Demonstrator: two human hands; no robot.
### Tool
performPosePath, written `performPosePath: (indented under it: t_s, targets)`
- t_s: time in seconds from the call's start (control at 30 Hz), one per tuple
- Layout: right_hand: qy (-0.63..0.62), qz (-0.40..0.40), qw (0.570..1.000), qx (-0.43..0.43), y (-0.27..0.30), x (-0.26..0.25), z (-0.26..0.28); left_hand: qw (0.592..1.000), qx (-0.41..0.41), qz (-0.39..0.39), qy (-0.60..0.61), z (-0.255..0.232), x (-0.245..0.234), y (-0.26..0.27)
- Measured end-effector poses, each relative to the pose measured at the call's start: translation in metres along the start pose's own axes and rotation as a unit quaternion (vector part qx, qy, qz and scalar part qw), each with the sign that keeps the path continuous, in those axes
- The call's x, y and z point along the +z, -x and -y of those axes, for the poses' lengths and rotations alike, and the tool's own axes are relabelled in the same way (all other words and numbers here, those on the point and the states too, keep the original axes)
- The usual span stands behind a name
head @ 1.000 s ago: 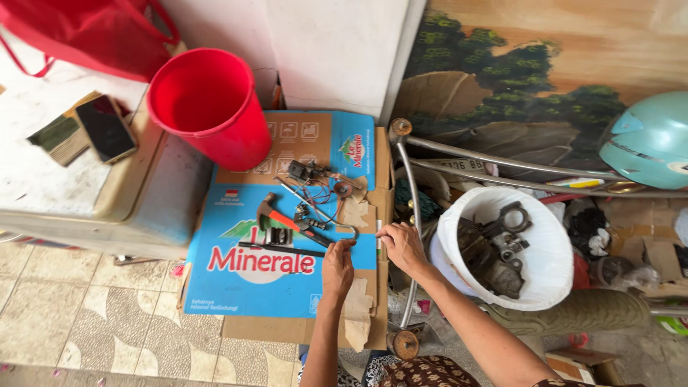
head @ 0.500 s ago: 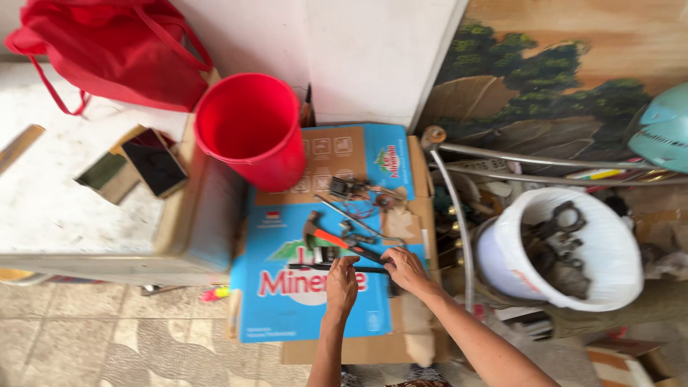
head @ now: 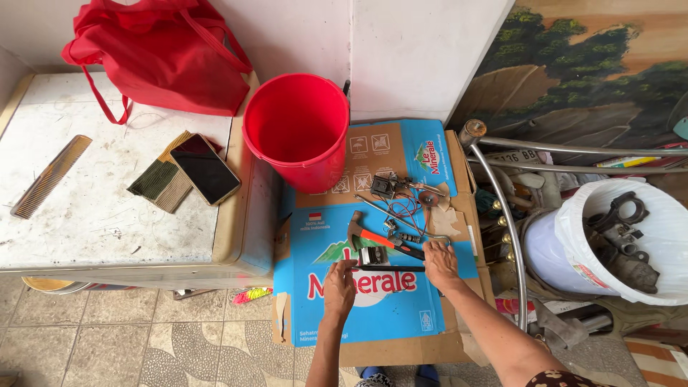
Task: The person sorts through tools and metal mechanical parts spread on a workbench and on the floor, picking up items one at a time and placing them into a red bucket and a white bucket. They handle a hammer, a pry bar, pistons, and small metal fittings while clearing the work surface.
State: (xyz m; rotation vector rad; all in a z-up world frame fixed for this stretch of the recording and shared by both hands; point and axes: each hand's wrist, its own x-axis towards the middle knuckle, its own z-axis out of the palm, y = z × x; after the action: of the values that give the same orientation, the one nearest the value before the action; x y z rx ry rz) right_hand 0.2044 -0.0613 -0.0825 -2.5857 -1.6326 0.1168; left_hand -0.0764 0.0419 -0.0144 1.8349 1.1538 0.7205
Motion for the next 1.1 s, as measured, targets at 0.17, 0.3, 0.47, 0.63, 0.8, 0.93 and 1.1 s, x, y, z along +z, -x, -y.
performPosePath:
  t_s: [0.17, 0.3, 0.47, 0.63, 0.8, 0.93, 1.1]
  targets:
    - [0.006, 0.018, 0.999, -0.040, 0.000, -0.017, -0.005, 1.000, 0.020, 0.003, 0.019, 0.006, 0.011, 0.003]
    - [-0.085, 0.045, 0.995, 0.002, 0.002, -0.045, -0.005, 0.999, 0.009, 0.020, 0.025, -0.004, 0.021, 0.006]
    - [-0.171, 0.035, 0.985, -0.016, 0.004, -0.083, 0.005, 0.999, -0.003, 0.011, 0.033, -0.021, 0.029, -0.002]
    - [-0.302, 0.012, 0.952, -0.047, -0.002, -0.122, 0.020, 0.999, 0.010, -0.008, 0.030, -0.037, 0.036, -0.017]
    - [-0.371, -0.021, 0.925, -0.078, -0.018, -0.156, 0.039, 0.999, 0.000, -0.037, 0.009, -0.052, 0.042, -0.023]
    - [-0.391, -0.035, 0.918, -0.058, -0.031, -0.173, 0.055, 0.998, -0.029, -0.044, 0.025, -0.060, 0.043, -0.023]
    - [-0.455, -0.053, 0.885, -0.083, -0.040, -0.179, 0.070, 0.998, -0.040, -0.043, 0.032, -0.055, 0.036, -0.027]
